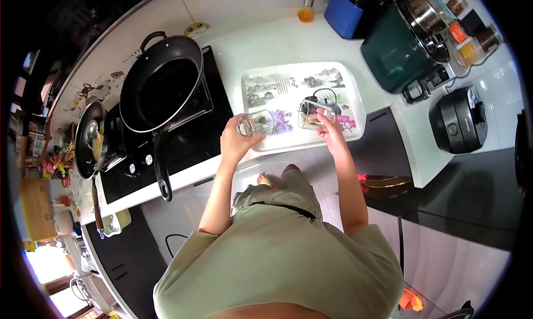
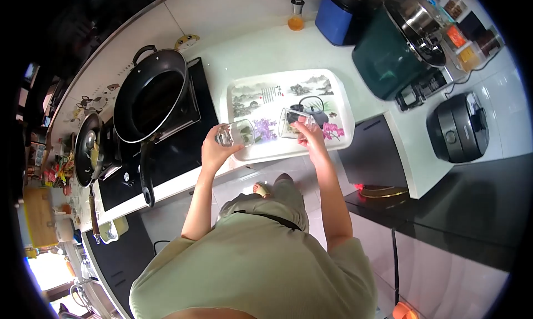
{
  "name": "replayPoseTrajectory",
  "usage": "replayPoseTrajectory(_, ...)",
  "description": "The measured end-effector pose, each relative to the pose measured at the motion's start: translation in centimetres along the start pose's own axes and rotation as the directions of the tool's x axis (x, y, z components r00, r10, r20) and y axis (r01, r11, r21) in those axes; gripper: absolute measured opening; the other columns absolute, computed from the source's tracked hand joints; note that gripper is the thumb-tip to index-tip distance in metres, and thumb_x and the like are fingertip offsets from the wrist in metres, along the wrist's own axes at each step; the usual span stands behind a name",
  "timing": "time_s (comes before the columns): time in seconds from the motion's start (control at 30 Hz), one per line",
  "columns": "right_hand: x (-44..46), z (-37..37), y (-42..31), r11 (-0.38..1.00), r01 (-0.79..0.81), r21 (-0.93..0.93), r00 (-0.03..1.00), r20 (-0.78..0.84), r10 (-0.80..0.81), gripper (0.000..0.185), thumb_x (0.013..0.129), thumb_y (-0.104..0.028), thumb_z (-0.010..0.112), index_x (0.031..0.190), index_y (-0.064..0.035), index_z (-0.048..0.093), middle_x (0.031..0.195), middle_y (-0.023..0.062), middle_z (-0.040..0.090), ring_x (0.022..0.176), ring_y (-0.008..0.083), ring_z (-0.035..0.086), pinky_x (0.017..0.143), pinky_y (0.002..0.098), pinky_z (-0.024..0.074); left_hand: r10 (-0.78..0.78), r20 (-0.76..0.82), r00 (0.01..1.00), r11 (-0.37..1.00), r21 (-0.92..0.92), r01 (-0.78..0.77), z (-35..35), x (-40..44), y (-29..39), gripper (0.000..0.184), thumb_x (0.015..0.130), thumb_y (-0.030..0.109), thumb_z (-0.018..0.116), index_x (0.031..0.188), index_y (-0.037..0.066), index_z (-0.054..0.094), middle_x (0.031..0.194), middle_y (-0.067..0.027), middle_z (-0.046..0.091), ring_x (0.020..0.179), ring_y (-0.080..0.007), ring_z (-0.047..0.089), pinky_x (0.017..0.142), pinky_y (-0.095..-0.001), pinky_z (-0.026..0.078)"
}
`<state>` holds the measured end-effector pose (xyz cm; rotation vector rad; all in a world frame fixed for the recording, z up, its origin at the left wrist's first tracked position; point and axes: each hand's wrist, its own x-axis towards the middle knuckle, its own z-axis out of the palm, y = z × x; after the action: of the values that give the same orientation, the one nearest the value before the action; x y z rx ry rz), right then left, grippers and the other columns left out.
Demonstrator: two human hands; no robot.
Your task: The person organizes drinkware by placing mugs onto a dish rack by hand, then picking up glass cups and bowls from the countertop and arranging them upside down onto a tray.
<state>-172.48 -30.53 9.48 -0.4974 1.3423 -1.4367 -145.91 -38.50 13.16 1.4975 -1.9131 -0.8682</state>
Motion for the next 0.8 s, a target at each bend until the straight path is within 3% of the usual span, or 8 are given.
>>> replayPoseTrajectory(0.07, 2.4, 0.4, -0.2, 0.99, 0.036, -0.138, 0.999, 0.019, -0.033, 0.06, 0.075, -0.033, 0.076, 0.12, -0.0023, 0.049, 0.098, 0.0077, 0.065, 0.06, 0.0064, 0.052, 0.057, 0.0226, 0.0422, 0.019, -0.019, 1.0, 0.997, 0.072, -0.018, 0.4, 0.8, 0.1, 0.067, 0.053, 0.022, 0.086, 0.111, 0.003, 0.059, 0.106, -0.0114, 0.065, 0.098, -0.0268, 0.063, 0.085, -0.0333, 0.049)
replayPoseTrajectory(0.13, 4.0, 1.5, -1.4, 0.949, 0.143, -0.281, 0.989, 0.087, -0.123, 0.064, 0.074, -0.034, 0.077, 0.122, -0.0025, 0.048, 0.097, 0.0079, 0.064, 0.064, 0.007, 0.056, 0.058, 0.0234, 0.0443, 0.02, -0.013, 1.0, 0.982, 0.19, -0.017, 0.9, 2.0, 0.6, 0.066, 0.052, 0.022, 0.084, 0.112, 0.011, 0.06, 0.107, -0.0065, 0.065, 0.09, -0.0266, 0.065, 0.078, -0.0343, 0.051)
replayPoseTrajectory(0.17, 5.5, 1.4, -1.5, 0.898, 0.172, -0.405, 0.982, 0.14, -0.125, 0.072, 0.07, -0.038, 0.08, 0.124, -0.0037, 0.048, 0.104, 0.0115, 0.064, 0.075, 0.0151, 0.064, 0.065, 0.029, 0.0496, -0.001, 0.013, 1.0, 0.973, 0.232, -0.002, 0.9, 2.9, 1.0, 0.065, 0.051, 0.022, 0.084, 0.112, 0.012, 0.06, 0.107, -0.0054, 0.065, 0.087, -0.0264, 0.065, 0.076, -0.0346, 0.052)
replayPoseTrajectory(0.27, 8.7, 2.6, -2.6, 0.531, 0.41, -0.742, 0.907, 0.267, -0.327, 0.077, 0.063, -0.04, 0.083, 0.124, -0.0065, 0.05, 0.111, 0.0139, 0.062, 0.089, 0.023, 0.066, 0.074, 0.0336, 0.0512, -0.005, 0.025, 1.0, 0.929, 0.371, -0.004, 1.9, 5.8, 1.8, 0.063, 0.052, 0.02, 0.08, 0.111, 0.017, 0.059, 0.108, -0.0024, 0.064, 0.08, -0.026, 0.066, 0.07, -0.0358, 0.053)
replayPoseTrajectory(0.3, 9.8, 3.4, -3.3, 0.439, 0.502, -0.745, 0.855, 0.35, -0.383, 0.081, 0.058, -0.04, 0.084, 0.124, -0.0069, 0.051, 0.118, 0.0139, 0.06, 0.101, 0.0268, 0.063, 0.083, 0.0357, 0.05, -0.015, 0.028, 0.999, 0.911, 0.412, 0.003, 2.2, 6.9, 2.3, 0.062, 0.052, 0.02, 0.079, 0.111, 0.018, 0.059, 0.108, -0.0023, 0.064, 0.081, -0.0262, 0.066, 0.07, -0.0359, 0.053)
replayPoseTrajectory(0.33, 10.6, 4.0, -4.0, 0.344, 0.519, -0.782, 0.837, 0.385, -0.389, 0.077, 0.059, -0.039, 0.083, 0.122, -0.0096, 0.051, 0.116, 0.0116, 0.06, 0.103, 0.0256, 0.061, 0.084, 0.0354, 0.05, -0.026, 0.033, 0.999, 0.892, 0.453, 0.008, 2.5, 7.9, 2.7, 0.062, 0.053, 0.02, 0.079, 0.111, 0.018, 0.059, 0.107, -0.0022, 0.064, 0.082, -0.0263, 0.066, 0.07, -0.036, 0.053)
replayPoseTrajectory(0.43, 13.1, 5.7, -5.5, 0.248, 0.528, -0.812, 0.836, 0.446, -0.319, 0.067, 0.06, -0.035, 0.082, 0.115, -0.0149, 0.05, 0.105, 0.0094, 0.059, 0.091, 0.0284, 0.064, 0.076, 0.0391, 0.0526, -0.02, 0.043, 0.999, 0.838, 0.546, -0.007, 3.9, 10.7, 3.0, 0.058, 0.057, 0.017, 0.077, 0.112, 0.02, 0.059, 0.103, -0.0029, 0.062, 0.083, -0.0291, 0.066, 0.068, -0.0376, 0.054)
replayPoseTrajectory(0.8, 18.6, 7.4, -4.9, 0.158, 0.581, -0.798, 0.809, 0.544, -0.223, 0.067, 0.058, -0.032, 0.083, 0.114, -0.0138, 0.052, 0.103, 0.0094, 0.057, 0.083, 0.0297, 0.063, 0.067, 0.0414, 0.0531, -0.136, 0.087, 0.987, 0.709, 0.705, 0.035, 6.4, 16.6, 4.1, 0.054, 0.063, 0.008, 0.07, 0.114, 0.021, 0.058, 0.106, -0.0052, 0.06, 0.083, -0.0277, 0.067, 0.068, -0.0363, 0.053)
